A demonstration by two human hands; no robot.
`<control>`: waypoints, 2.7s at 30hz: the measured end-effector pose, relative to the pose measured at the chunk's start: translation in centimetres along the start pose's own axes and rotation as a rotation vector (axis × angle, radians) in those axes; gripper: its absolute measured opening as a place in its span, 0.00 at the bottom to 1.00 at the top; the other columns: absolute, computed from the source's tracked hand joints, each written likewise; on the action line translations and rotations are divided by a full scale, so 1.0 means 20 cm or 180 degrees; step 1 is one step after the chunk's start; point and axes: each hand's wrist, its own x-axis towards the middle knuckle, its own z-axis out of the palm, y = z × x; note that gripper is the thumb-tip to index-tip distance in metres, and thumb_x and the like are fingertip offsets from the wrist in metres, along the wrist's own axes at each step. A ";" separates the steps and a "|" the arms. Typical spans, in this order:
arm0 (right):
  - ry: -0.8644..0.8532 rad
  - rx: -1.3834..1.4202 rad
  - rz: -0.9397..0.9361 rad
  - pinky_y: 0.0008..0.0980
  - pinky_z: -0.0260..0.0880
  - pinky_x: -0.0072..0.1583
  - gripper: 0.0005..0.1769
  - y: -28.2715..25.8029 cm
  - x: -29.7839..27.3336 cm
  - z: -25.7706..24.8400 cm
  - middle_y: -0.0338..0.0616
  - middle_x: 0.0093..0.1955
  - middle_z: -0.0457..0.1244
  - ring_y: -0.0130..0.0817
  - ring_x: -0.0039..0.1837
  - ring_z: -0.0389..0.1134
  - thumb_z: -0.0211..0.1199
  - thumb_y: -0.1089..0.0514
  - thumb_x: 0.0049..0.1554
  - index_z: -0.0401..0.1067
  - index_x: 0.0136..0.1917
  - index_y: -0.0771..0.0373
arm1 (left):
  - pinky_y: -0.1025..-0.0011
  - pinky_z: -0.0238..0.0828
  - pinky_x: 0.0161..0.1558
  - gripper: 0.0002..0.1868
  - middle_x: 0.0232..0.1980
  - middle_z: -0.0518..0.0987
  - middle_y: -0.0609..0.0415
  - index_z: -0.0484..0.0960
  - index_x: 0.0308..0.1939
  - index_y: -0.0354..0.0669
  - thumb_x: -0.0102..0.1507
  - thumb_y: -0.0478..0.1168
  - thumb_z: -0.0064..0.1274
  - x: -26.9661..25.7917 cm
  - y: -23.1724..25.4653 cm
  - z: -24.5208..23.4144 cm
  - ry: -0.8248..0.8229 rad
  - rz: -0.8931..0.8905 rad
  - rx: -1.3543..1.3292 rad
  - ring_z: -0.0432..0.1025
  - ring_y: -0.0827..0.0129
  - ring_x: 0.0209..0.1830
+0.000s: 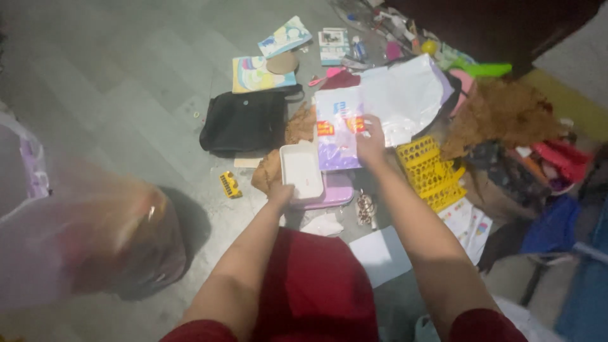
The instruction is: Sorting through a pile of toys, books, and containers on the floor.
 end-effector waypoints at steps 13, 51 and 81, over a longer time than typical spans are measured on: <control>0.0199 -0.2177 -0.1739 0.51 0.56 0.67 0.28 -0.51 -0.67 0.47 0.68 0.67 0.62 0.58 0.67 0.60 0.73 0.50 0.44 0.78 0.57 0.58 | 0.59 0.66 0.59 0.24 0.61 0.79 0.43 0.79 0.61 0.44 0.66 0.53 0.49 -0.39 0.69 -0.28 -0.0343 0.1203 0.0796 0.72 0.53 0.61; -0.0568 -0.1829 -0.1166 0.56 0.68 0.51 0.05 -0.74 -1.12 0.60 0.61 0.44 0.65 0.61 0.49 0.68 0.60 0.63 0.53 0.70 0.39 0.69 | 0.61 0.77 0.49 0.19 0.41 0.87 0.46 0.82 0.46 0.39 0.54 0.42 0.66 -0.75 0.32 -0.47 0.0971 0.2634 -0.0101 0.83 0.57 0.42; -0.2134 0.1402 0.1153 0.23 0.65 0.43 0.03 -0.70 -1.18 0.45 0.37 0.40 0.65 0.23 0.40 0.65 0.57 0.64 0.59 0.71 0.46 0.63 | 0.51 0.74 0.46 0.16 0.39 0.84 0.36 0.85 0.44 0.37 0.59 0.45 0.59 -0.76 0.23 -0.69 0.1090 0.2486 0.0985 0.79 0.40 0.42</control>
